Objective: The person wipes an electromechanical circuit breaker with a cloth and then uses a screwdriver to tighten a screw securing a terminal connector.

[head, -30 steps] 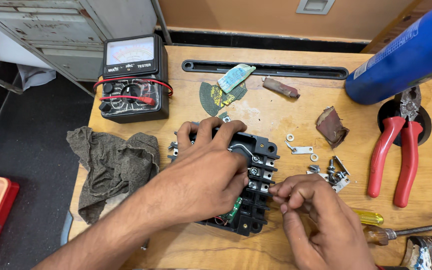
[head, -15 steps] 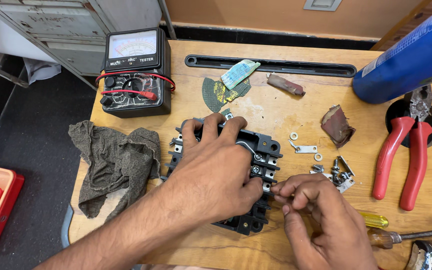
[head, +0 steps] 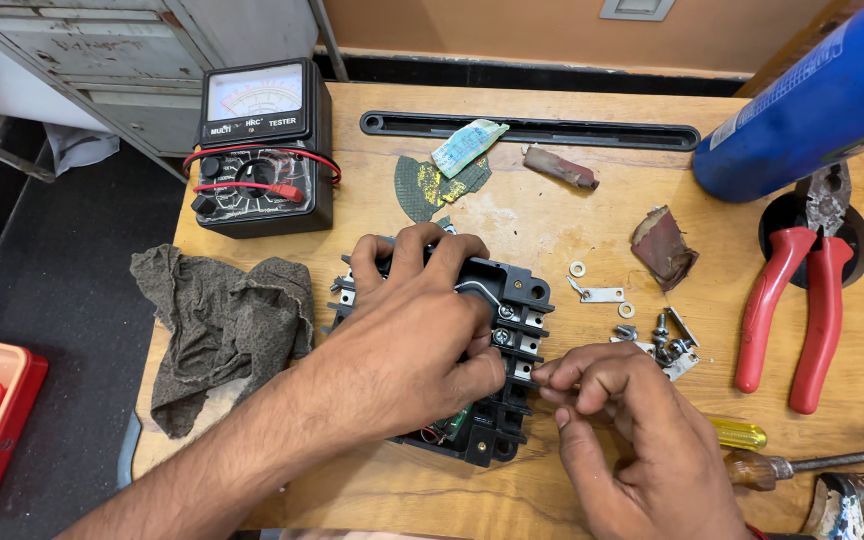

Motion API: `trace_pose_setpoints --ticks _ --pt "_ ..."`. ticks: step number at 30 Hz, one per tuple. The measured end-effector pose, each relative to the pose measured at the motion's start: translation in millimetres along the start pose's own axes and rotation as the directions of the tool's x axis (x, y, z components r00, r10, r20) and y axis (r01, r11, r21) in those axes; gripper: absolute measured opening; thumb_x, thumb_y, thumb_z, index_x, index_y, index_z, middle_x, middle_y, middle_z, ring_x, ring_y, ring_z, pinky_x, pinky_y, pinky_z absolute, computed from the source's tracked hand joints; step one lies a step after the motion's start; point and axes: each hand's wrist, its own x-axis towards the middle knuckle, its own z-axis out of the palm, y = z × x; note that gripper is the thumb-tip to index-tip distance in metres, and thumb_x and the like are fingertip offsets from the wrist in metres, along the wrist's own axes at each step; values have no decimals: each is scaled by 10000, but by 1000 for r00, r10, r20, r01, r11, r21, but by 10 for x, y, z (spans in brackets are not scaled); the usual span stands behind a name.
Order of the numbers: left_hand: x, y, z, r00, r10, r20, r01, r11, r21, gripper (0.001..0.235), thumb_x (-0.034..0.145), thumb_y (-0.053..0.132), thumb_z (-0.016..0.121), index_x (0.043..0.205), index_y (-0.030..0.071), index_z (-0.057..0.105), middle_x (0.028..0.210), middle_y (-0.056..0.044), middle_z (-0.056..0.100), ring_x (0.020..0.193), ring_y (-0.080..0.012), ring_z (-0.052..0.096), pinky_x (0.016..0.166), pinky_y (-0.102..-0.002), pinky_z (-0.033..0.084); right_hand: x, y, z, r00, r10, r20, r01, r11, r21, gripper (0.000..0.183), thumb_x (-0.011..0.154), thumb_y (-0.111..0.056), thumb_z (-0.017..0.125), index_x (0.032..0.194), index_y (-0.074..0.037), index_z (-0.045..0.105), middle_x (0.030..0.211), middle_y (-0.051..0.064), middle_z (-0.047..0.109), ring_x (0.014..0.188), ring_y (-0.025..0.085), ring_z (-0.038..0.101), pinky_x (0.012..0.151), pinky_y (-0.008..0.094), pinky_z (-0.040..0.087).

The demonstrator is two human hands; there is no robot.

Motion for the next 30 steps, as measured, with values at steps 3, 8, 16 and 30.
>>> trace_pose_setpoints --ticks 3,8,16,30 --pt "-40 36 38 998 23 -64 -20 999 34 228 703 312 757 640 92 761 1347 -259 542 1328 -484 365 1010 -680 223 1 -2 1 1000 -17 3 17 999 -28 229 845 122 589 957 -31 460 1118 150 615 1094 184 706 936 327 624" --pt "-35 79 43 998 -27 -49 28 999 22 244 702 281 741 641 46 763 1347 -279 511 1322 -502 337 1029 -686 195 7 -11 14 984 -178 -10 173 968 -184 269 808 115 627 948 -57 474 1077 141 648 1024 176 720 907 311 588" --pt "-67 -26 47 999 -35 -26 35 999 -4 229 756 264 694 682 64 778 1453 -264 479 1347 -528 308 1078 -666 183 -1 -25 -18 977 -214 25 213 948 -235 283 783 105 633 945 -59 469 1075 148 655 1033 194 732 897 311 578" --pt "-3 124 -51 994 -106 30 105 993 49 212 727 205 665 696 34 786 1476 -254 472 1338 -525 323 1069 -667 168 -15 39 -51 988 -127 83 133 989 -72 272 812 116 582 972 -53 443 1144 165 610 1085 208 692 922 313 579"
